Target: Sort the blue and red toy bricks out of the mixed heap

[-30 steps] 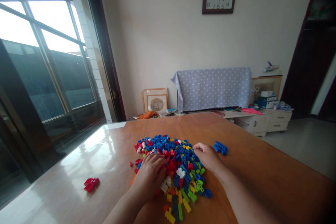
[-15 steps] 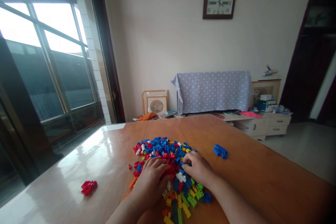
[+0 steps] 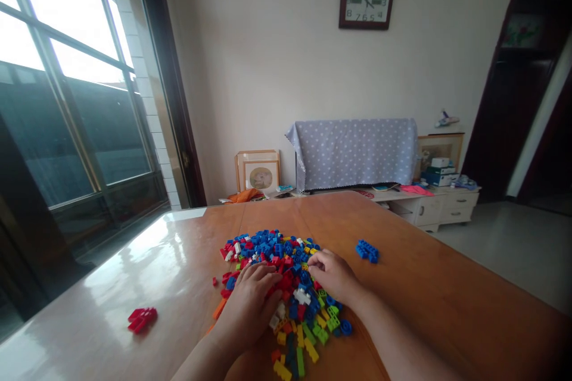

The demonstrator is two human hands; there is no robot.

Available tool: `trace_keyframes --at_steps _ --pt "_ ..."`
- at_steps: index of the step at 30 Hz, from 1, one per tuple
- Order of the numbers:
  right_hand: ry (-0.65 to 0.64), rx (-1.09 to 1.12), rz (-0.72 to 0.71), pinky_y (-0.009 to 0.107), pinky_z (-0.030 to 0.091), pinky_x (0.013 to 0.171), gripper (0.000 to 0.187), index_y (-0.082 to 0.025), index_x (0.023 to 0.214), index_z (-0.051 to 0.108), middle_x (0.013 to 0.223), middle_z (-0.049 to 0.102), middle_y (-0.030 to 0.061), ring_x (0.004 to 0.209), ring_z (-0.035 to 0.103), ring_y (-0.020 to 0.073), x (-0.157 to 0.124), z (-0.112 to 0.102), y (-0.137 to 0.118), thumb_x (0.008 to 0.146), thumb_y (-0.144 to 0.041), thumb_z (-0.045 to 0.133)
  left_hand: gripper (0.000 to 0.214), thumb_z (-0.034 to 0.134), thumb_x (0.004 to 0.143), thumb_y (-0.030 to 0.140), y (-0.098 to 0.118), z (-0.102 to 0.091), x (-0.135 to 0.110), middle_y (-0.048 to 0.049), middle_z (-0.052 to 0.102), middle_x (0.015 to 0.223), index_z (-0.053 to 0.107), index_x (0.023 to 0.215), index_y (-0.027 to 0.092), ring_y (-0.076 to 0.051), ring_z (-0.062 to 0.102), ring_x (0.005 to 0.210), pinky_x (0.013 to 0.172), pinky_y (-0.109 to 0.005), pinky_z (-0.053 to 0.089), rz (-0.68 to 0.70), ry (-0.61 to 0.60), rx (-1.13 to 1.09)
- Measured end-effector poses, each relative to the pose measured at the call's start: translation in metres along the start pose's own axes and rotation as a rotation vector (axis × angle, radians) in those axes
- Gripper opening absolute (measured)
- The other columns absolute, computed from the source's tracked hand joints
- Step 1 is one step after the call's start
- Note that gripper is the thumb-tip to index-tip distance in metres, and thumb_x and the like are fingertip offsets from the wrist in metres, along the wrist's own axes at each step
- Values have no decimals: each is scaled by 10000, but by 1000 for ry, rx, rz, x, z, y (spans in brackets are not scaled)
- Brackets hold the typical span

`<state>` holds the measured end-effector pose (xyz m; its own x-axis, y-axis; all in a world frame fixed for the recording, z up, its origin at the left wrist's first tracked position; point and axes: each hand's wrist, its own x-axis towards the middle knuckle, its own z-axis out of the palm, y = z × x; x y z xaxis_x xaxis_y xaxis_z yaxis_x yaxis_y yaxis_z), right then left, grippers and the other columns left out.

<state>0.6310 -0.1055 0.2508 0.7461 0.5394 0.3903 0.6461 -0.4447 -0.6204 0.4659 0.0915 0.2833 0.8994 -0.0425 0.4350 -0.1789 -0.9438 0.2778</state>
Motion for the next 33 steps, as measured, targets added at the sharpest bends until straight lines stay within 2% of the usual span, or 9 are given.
trace_keyframes --at_steps 4,9,13,15,17,21,27,30,33 --pt "-41 -90 -43 292 438 827 136 -245 875 747 929 677 26 937 605 208 -3 5 -9 790 -345 707 270 563 949 317 2 -1 0 -49 663 1257 694 1185 325 -283 555 1237 1045 -472 475 10 9 -7" --pt "-75 -109 11 287 443 802 174 -250 919 751 958 673 33 914 612 200 -2 11 -10 776 -346 728 265 548 959 306 0 1 1 -38 659 1246 683 1186 331 -270 560 1210 1033 -467 476 31 -13 0" --pt "-22 -118 9 275 434 784 125 -245 856 729 938 667 25 913 606 195 0 14 -11 754 -316 730 256 540 968 325 -4 5 1 -49 662 1231 688 1178 318 -272 564 1186 1017 -466 482 41 -10 13" --pt "15 -113 -12 264 425 783 110 -242 823 704 911 664 10 903 604 184 2 11 -11 743 -312 729 262 527 978 340 -6 6 1 -56 659 1237 688 1182 313 -274 565 1187 1017 -467 485 41 -3 14" --pt "55 -92 31 247 417 763 118 -245 834 679 884 663 -10 865 605 163 5 3 -7 747 -316 714 271 514 984 351 -7 5 1 -62 653 1258 688 1187 310 -277 560 1206 1023 -469 486 41 4 14" --pt "127 -87 232 242 394 663 148 -239 909 648 808 669 -15 753 599 152 13 -17 21 793 -331 637 286 505 987 372 -8 3 1 -64 645 1290 690 1196 308 -284 551 1237 1037 -480 485 35 10 23" --pt "156 -102 476 255 381 630 55 -221 738 652 736 695 17 722 621 181 19 -39 80 719 -272 659 295 500 987 377 -7 1 0 -64 648 1286 689 1205 313 -284 561 1220 1022 -482 496 35 -18 28" --pt "219 -57 535 265 433 658 150 -227 873 691 864 738 52 803 664 206 21 -45 93 759 -287 613 293 514 979 373 -8 1 0 -71 655 1279 695 1200 309 -285 576 1197 1008 -480 503 30 -3 32" --pt "279 21 561 256 477 641 290 -220 1062 672 989 750 75 804 696 191 23 -45 95 847 -323 507 292 524 974 372 -9 1 0 -69 661 1272 698 1200 307 -282 581 1189 1003 -475 504 31 9 37"
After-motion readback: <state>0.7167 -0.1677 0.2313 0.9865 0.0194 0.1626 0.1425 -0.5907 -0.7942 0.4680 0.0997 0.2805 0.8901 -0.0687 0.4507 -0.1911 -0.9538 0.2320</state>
